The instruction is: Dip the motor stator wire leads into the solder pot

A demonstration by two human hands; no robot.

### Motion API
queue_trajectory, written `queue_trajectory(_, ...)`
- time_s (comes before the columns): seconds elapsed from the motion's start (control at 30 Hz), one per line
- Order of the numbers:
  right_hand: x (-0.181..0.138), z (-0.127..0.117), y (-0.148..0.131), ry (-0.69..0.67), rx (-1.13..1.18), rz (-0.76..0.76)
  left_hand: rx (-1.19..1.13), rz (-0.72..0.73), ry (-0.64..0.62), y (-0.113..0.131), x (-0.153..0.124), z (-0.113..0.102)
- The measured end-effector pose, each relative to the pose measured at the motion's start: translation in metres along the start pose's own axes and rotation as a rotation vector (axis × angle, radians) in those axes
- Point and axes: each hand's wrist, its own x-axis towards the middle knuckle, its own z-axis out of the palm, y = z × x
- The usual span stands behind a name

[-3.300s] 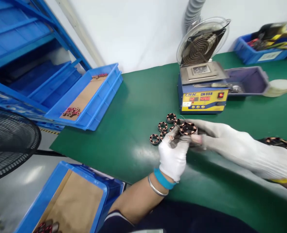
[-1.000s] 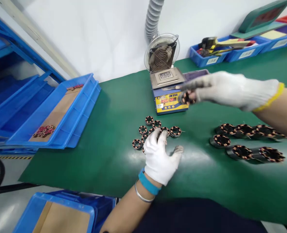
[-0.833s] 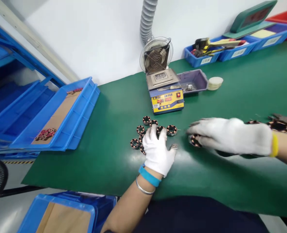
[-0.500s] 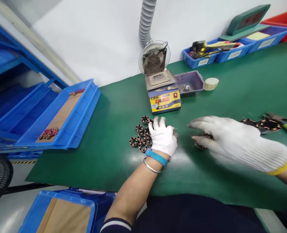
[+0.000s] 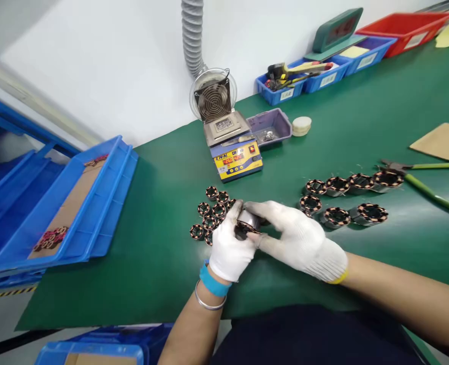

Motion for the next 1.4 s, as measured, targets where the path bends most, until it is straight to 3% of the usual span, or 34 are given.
queue_trajectory(0.17, -0.002, -0.005, 0.010, -0.003, -0.090, 0.019, -0.033, -0.209, -0.174, 0.009, 0.003, -0.008)
queue_trajectory(0.33, 0.000, -0.008, 0.008, 0.031, 0.106, 0.184, -0.338, -0.379, -0.527, 0.016, 0.004, -0.053)
queue_trajectory(0.37, 0.000, -0.008, 0.008, 0.030, 0.150, 0.213, -0.424, -0.381, -0.515, 0.015, 0.004, -0.060)
queue_trajectory(0.43, 0.000, -0.007, 0.006, 0.031, 0.219, 0.243, -0.546, -0.337, -0.306, 0.014, 0.007, -0.062)
queue_trajectory(0.5, 0.000, -0.006, 0.006, 0.031, 0.260, 0.241, -0.550, -0.284, -0.067, 0.014, 0.009, -0.050)
queue_trajectory(0.53, 0.000, -0.006, 0.006, 0.027, 0.272, 0.235, -0.518, -0.278, -0.014, 0.015, 0.009, -0.042)
queue_trajectory(0.63, -0.001, -0.005, 0.008, -0.001, 0.296, 0.233, -0.402, -0.320, -0.081, 0.023, 0.007, -0.021)
queue_trajectory(0.73, -0.002, -0.004, 0.008, -0.014, 0.299, 0.259, -0.471, -0.339, -0.143, 0.029, 0.002, -0.024)
queue_trajectory(0.83, -0.002, -0.006, 0.007, 0.019, 0.315, 0.279, -0.654, -0.223, 0.003, 0.026, -0.002, -0.039)
queue_trajectory(0.9, -0.002, -0.007, 0.006, 0.039, 0.323, 0.285, -0.626, -0.184, 0.135, 0.022, -0.002, -0.042)
queue_trajectory(0.93, -0.002, -0.007, 0.005, 0.046, 0.325, 0.285, -0.563, -0.192, 0.139, 0.022, -0.001, -0.041)
queue_trajectory(1.03, 0.000, -0.008, 0.004, 0.039, 0.314, 0.269, -0.380, -0.305, -0.082, 0.025, -0.001, -0.028)
queue_trajectory(1.13, 0.000, -0.007, 0.004, 0.035, 0.282, 0.252, -0.441, -0.408, -0.208, 0.031, -0.003, -0.022)
queue_trajectory(1.2, -0.001, -0.006, 0.003, 0.052, 0.282, 0.250, -0.590, -0.358, -0.146, 0.033, -0.006, -0.026)
queue_trajectory(1.33, 0.003, -0.014, 0.001, 0.085, 0.280, 0.255, -0.840, -0.106, 0.042, 0.030, -0.008, -0.035)
queue_trajectory(1.4, 0.016, -0.024, -0.001, 0.091, 0.232, 0.266, -0.867, -0.106, 0.064, 0.029, -0.010, -0.032)
